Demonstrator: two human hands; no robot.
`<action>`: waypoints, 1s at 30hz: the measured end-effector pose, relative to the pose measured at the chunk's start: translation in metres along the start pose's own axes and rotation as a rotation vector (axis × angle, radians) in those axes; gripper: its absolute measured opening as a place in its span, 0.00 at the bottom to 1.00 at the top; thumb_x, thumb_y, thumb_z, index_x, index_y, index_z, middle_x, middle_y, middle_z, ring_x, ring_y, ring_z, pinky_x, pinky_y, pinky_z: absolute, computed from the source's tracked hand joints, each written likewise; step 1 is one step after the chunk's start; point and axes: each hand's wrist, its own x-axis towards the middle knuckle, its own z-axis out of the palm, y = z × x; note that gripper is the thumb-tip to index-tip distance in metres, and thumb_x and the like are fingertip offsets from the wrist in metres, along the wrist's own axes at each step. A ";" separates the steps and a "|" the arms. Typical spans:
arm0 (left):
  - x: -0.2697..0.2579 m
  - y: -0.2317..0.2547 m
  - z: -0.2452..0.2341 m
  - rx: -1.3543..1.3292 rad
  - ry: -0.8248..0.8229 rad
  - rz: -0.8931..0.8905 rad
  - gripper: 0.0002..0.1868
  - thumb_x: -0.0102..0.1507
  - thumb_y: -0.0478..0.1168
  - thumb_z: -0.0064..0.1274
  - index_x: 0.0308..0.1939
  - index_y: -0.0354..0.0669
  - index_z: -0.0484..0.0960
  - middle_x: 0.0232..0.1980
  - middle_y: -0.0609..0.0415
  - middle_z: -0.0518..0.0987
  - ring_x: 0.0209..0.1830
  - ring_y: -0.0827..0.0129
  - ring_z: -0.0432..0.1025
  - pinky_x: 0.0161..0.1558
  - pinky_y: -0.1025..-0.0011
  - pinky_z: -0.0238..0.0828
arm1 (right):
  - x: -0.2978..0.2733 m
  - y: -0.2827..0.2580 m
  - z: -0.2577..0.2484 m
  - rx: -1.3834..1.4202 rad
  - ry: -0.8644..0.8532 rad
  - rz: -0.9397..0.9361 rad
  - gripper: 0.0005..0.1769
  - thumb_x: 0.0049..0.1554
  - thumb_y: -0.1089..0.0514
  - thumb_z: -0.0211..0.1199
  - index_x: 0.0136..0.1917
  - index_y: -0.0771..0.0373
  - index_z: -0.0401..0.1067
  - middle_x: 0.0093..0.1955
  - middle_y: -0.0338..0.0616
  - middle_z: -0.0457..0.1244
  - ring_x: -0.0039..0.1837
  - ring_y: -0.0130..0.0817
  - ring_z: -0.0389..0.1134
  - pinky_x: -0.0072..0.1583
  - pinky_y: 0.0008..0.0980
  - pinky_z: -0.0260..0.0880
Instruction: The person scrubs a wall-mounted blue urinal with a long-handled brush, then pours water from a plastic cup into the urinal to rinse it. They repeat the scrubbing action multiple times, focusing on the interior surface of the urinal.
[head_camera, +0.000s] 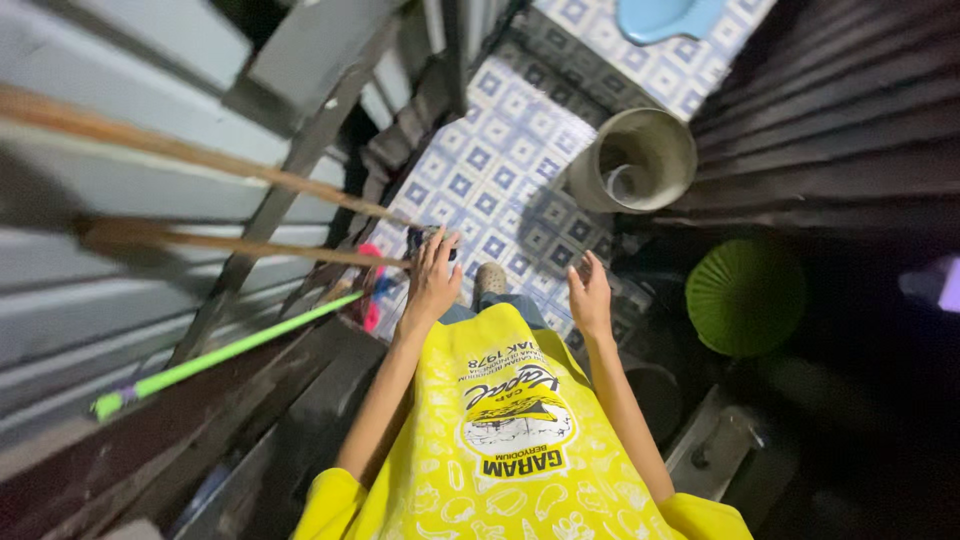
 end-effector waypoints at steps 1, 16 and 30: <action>0.007 0.006 0.008 0.012 -0.024 0.017 0.31 0.63 0.37 0.55 0.71 0.42 0.68 0.76 0.40 0.63 0.74 0.42 0.58 0.72 0.49 0.54 | 0.000 0.000 -0.008 -0.013 0.018 -0.008 0.31 0.61 0.55 0.63 0.74 0.67 0.61 0.67 0.56 0.65 0.62 0.41 0.70 0.61 0.36 0.70; 0.129 0.056 0.044 0.058 -0.143 0.221 0.29 0.63 0.41 0.55 0.69 0.44 0.71 0.75 0.44 0.67 0.75 0.49 0.59 0.73 0.50 0.50 | 0.033 -0.032 -0.062 0.148 0.220 0.089 0.32 0.62 0.55 0.61 0.76 0.67 0.59 0.71 0.58 0.62 0.67 0.42 0.68 0.67 0.37 0.67; 0.350 0.057 0.091 0.071 -0.362 0.509 0.32 0.63 0.43 0.56 0.71 0.45 0.69 0.73 0.40 0.66 0.75 0.47 0.59 0.72 0.48 0.50 | 0.207 -0.051 -0.030 0.289 0.545 0.172 0.32 0.61 0.55 0.63 0.75 0.66 0.61 0.71 0.56 0.63 0.69 0.41 0.67 0.68 0.36 0.66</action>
